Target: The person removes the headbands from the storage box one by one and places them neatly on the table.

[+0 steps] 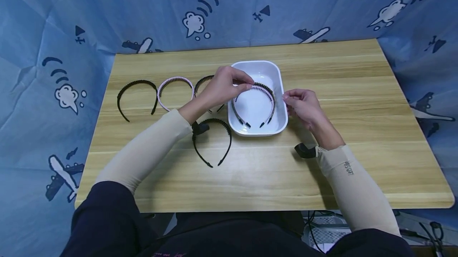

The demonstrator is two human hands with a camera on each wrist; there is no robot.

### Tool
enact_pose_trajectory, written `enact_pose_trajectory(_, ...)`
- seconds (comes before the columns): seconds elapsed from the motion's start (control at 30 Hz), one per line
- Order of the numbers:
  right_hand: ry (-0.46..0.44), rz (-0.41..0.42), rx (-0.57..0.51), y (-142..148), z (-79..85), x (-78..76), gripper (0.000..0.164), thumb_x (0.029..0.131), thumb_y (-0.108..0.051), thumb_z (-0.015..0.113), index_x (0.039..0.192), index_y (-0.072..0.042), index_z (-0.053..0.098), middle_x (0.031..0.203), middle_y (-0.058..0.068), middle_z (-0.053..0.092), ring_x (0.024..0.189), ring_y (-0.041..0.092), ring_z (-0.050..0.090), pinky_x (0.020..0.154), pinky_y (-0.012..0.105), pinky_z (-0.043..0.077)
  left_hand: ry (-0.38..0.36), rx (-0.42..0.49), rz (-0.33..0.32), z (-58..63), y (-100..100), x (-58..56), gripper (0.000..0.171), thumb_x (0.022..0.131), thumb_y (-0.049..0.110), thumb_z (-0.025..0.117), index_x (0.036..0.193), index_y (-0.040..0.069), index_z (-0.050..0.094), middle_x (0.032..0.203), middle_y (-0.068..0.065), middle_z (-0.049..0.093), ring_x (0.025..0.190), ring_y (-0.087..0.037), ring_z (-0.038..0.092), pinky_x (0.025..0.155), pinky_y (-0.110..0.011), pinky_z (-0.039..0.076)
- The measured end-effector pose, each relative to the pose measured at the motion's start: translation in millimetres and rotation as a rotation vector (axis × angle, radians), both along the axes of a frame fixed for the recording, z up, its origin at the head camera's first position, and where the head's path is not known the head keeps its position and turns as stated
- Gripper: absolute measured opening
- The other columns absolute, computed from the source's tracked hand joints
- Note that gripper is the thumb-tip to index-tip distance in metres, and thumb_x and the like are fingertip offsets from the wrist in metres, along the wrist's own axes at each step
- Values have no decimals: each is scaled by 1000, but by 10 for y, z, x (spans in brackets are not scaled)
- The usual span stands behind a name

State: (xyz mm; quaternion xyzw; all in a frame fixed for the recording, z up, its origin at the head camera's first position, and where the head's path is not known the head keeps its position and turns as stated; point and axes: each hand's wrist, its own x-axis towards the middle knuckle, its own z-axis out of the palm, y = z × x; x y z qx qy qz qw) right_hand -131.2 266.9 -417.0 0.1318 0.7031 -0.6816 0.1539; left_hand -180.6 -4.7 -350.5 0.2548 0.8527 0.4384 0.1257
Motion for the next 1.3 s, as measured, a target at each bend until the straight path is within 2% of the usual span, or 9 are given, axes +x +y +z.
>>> enact_pose_trajectory(0.23,5,0,-7,-1,3,6,19,105,-9,62,116,7,58,73,-7,70,60,6,60,54,22,52,3,22,-21,41,158,-17,17,100,12,73,113,4,81,113,-9,81,100,-14,71,87,-21,56)
enact_pose_trajectory(0.57,-1,1,-11,7,5,1,23,105,-10,62,120,8,57,73,-7,69,60,6,59,54,21,52,8,62,-37,26,290,-49,18,100,11,72,114,4,81,113,-9,81,99,-14,72,86,-21,57)
enact_pose_trajectory(0.83,1,7,-10,15,-2,-11,25,105,-11,62,120,8,57,73,-6,70,59,6,60,54,22,53,-7,66,-17,35,389,-75,18,101,12,72,114,4,81,111,-8,81,101,-14,73,88,-19,57)
enact_pose_trajectory(1.17,-2,3,-14,17,8,2,26,105,-12,63,121,8,57,73,-6,70,60,6,61,55,22,55,-23,89,-24,68,494,-104,19,101,13,72,115,3,80,111,-10,81,100,-14,73,88,-20,58)
enact_pose_trajectory(1.3,2,8,-1,20,3,5,25,105,-11,63,120,8,58,74,-6,71,60,7,61,55,22,55,-26,97,-15,47,527,-133,19,101,12,72,115,3,80,111,-10,81,102,-15,74,88,-20,58)
